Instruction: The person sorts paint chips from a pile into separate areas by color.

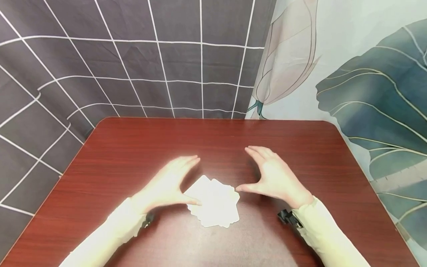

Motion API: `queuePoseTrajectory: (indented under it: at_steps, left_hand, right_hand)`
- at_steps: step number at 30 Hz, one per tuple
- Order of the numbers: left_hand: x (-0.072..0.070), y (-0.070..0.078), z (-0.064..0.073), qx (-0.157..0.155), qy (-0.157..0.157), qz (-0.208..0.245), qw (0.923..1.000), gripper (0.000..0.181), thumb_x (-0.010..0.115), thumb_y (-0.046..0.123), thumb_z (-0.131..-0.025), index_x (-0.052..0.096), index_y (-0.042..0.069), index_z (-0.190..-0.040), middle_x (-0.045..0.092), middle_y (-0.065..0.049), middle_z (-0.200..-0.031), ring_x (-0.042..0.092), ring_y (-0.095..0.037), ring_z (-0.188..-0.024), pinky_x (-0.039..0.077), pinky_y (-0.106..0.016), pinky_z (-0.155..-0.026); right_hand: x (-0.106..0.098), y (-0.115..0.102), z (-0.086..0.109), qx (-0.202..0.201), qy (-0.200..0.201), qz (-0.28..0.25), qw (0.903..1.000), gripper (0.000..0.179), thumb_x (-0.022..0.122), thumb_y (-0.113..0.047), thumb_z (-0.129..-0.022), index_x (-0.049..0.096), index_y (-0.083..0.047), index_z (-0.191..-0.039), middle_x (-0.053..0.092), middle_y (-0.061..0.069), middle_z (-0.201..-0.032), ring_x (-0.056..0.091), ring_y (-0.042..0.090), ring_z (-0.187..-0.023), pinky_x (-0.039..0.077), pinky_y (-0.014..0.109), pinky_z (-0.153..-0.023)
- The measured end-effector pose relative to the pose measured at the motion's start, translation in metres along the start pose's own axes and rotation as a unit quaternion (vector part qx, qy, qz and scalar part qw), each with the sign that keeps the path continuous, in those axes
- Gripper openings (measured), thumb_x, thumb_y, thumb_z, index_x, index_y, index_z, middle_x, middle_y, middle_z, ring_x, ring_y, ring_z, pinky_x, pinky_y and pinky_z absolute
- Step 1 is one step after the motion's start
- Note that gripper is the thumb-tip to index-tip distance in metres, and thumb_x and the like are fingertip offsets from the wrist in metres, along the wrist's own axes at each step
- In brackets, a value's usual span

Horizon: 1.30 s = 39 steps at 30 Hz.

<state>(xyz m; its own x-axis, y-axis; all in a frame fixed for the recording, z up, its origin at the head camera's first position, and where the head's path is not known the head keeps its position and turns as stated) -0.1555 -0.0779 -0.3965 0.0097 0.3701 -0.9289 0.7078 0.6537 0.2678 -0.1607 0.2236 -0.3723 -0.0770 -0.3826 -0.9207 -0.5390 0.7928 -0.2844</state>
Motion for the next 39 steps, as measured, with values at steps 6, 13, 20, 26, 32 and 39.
queuePoseTrajectory:
  at_steps: [6, 13, 20, 26, 32, 39]
  left_hand:
    - [0.02, 0.021, 0.002, 0.009, -0.067, 0.023, 0.9975, 0.115, 0.083, 0.074, -0.062, 0.05, 0.005, -0.148, 0.05, -0.007, -0.148, 0.043, -0.021, -0.137, 0.032, -0.037, -0.115]
    - [0.029, 0.031, 0.003, 0.033, -0.076, 0.024, 0.9962, 0.107, 0.09, 0.065, -0.059, 0.056, 0.004, -0.14, 0.057, -0.003, -0.135, 0.051, -0.02, -0.125, 0.038, -0.035, -0.109]
    - [0.031, 0.03, 0.002, 0.04, -0.076, 0.022, 0.996, 0.104, 0.091, 0.061, -0.06, 0.057, 0.004, -0.14, 0.057, -0.003, -0.133, 0.052, -0.02, -0.123, 0.039, -0.034, -0.108]
    - [0.03, 0.032, -0.001, 0.053, -0.069, 0.02, 0.996, 0.111, 0.089, 0.065, -0.06, 0.053, 0.001, -0.143, 0.056, -0.006, -0.134, 0.051, -0.021, -0.125, 0.039, -0.034, -0.109]
    - [0.022, 0.033, -0.025, 0.064, -0.06, -0.011, 0.9961, 0.106, 0.089, 0.062, -0.064, 0.054, -0.001, -0.142, 0.058, -0.007, -0.13, 0.052, -0.022, -0.122, 0.041, -0.034, -0.107]
    - [0.02, 0.021, -0.09, 0.046, -0.051, -0.039, 0.9969, 0.108, 0.088, 0.062, -0.067, 0.051, -0.002, -0.145, 0.053, -0.01, -0.136, 0.049, -0.024, -0.125, 0.037, -0.032, -0.109]
  right_hand:
    - [0.026, -0.032, 0.01, -0.037, -0.061, -0.015, 0.9973, 0.116, 0.079, -0.083, -0.055, 0.059, -0.007, -0.14, 0.057, 0.002, -0.133, 0.052, 0.02, -0.122, 0.045, 0.043, -0.102]
    - [0.047, -0.05, 0.021, -0.073, -0.072, -0.028, 0.9943, 0.104, 0.089, -0.074, -0.046, 0.066, -0.009, -0.124, 0.057, -0.009, -0.109, 0.049, 0.008, -0.097, 0.05, 0.03, -0.083]
    - [0.051, -0.049, 0.022, -0.088, -0.064, -0.025, 0.9937, 0.086, 0.093, -0.057, -0.047, 0.069, -0.013, -0.116, 0.055, -0.01, -0.105, 0.046, 0.008, -0.093, 0.046, 0.029, -0.082]
    - [0.047, -0.046, 0.02, -0.095, -0.056, -0.037, 0.9932, 0.085, 0.093, -0.053, -0.05, 0.069, -0.012, -0.12, 0.055, -0.009, -0.107, 0.046, 0.007, -0.097, 0.046, 0.026, -0.084]
    - [0.029, -0.033, 0.011, -0.077, -0.047, -0.026, 0.9956, 0.093, 0.094, -0.055, -0.049, 0.066, -0.009, -0.125, 0.056, -0.006, -0.113, 0.049, 0.011, -0.104, 0.049, 0.032, -0.09]
    - [0.005, 0.015, -0.026, -0.025, -0.061, -0.009, 0.9978, 0.095, 0.096, -0.049, -0.052, 0.065, -0.007, -0.131, 0.057, 0.001, -0.12, 0.052, 0.021, -0.109, 0.051, 0.043, -0.09]
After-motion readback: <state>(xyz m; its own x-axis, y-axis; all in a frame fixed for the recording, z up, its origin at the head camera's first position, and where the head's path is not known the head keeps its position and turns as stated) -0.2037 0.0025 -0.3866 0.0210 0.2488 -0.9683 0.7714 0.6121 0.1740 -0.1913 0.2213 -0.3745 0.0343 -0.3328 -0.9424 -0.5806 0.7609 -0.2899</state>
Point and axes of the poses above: each hand's wrist, its own z-axis away from the middle knuckle, its own x-axis out of the palm, y = z × x, the point moved 4 cm from there along -z, towards the middle knuckle
